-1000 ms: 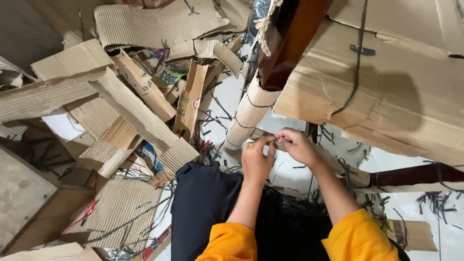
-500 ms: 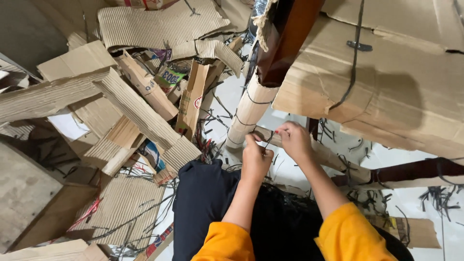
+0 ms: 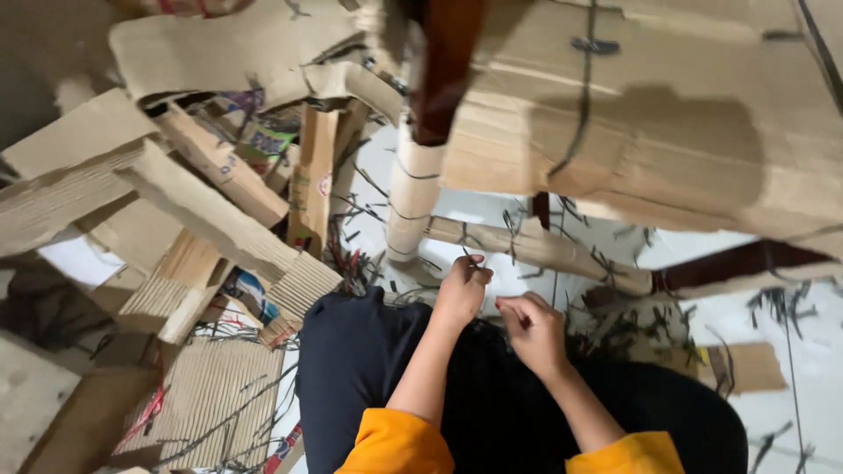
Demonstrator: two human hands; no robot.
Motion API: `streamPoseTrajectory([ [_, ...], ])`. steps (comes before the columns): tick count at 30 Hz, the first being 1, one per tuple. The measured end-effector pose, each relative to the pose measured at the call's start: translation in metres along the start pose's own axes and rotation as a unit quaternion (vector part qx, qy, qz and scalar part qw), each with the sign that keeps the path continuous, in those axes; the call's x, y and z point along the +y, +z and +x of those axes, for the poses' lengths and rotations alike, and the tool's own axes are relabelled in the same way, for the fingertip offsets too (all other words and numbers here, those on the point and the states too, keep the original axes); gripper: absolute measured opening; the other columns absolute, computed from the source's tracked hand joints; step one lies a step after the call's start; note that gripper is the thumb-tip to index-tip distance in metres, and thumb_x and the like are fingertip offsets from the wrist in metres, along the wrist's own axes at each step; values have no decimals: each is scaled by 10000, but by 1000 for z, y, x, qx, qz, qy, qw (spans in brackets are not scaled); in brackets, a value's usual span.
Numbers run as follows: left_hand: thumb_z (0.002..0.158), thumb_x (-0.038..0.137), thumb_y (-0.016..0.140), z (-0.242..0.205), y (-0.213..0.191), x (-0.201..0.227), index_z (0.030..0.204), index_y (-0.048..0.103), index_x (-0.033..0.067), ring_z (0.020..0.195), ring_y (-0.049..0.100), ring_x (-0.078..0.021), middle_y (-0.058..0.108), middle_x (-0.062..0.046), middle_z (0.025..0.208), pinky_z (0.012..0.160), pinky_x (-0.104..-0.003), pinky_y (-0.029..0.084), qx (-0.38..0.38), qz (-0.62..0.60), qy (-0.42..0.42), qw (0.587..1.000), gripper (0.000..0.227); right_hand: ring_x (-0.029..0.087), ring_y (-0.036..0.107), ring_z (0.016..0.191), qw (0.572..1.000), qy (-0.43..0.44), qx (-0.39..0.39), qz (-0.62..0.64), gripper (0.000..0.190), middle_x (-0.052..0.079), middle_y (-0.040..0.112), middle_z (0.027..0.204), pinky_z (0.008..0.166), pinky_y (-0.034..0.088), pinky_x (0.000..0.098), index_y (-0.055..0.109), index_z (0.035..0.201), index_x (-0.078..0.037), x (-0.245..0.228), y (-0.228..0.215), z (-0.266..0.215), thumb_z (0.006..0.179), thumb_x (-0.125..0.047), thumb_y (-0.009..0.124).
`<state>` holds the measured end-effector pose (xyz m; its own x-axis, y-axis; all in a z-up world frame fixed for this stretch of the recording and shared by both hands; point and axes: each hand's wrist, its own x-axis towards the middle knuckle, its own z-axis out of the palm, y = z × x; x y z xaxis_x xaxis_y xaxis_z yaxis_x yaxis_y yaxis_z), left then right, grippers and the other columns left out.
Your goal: The person sits on the floor and secures a cardboard structure by tying black plastic straps around its legs. They pull the straps tight, tie knots by hand, and use scissors to trim excess strap length.
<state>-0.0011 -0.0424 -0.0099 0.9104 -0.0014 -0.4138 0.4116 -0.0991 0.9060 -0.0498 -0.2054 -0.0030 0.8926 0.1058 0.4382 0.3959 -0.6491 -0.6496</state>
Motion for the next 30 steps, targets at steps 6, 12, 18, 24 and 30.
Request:
streamPoseTrajectory([
  [6, 953, 171, 539, -39, 21, 22, 1410, 522, 58, 1090, 699, -407, 711, -233, 1177, 876, -545, 596, -173, 359, 32, 917, 471, 384, 725, 952, 980, 164, -107, -31, 100, 167, 778, 905, 837, 550, 479, 798, 943, -89, 74, -92, -15, 901, -167, 753],
  [12, 971, 127, 470, -1, 78, -45, 1550, 408, 17, 1181, 650, -452, 612, -305, 1356, 936, -570, 576, -341, 449, 14, 826, 592, 394, 720, 1054, 859, 418, -248, -163, 329, 173, 794, 1061, 943, 543, 506, 784, 1184, -94, 109, -126, 4, 1044, -288, 557],
  [18, 989, 149, 389, 1, 81, -21, 1523, 425, 21, 1142, 660, -421, 615, -267, 1334, 878, -569, 587, -322, 508, -22, 799, 550, 402, 724, 1026, 777, 512, -285, -229, 486, 261, 753, 1126, 888, 588, 531, 731, 1252, 33, 226, -129, -18, 1021, -302, 467],
  [24, 1012, 194, 434, 1, 92, -35, 1520, 436, 67, 1192, 636, -418, 591, -246, 1380, 904, -592, 578, -328, 501, -40, 800, 524, 357, 656, 1251, 762, 510, -307, -255, 596, 203, 735, 1254, 1024, 540, 511, 747, 1240, -5, 254, -75, -27, 874, -427, 538],
  [30, 994, 101, 378, 0, 88, -19, 1515, 426, 28, 1158, 652, -417, 586, -269, 1367, 876, -564, 594, -336, 508, -25, 793, 528, 255, 778, 706, 750, 569, -287, -174, 352, 97, 762, 736, 833, 596, 456, 765, 960, 5, 239, -61, -18, 831, -276, 596],
])
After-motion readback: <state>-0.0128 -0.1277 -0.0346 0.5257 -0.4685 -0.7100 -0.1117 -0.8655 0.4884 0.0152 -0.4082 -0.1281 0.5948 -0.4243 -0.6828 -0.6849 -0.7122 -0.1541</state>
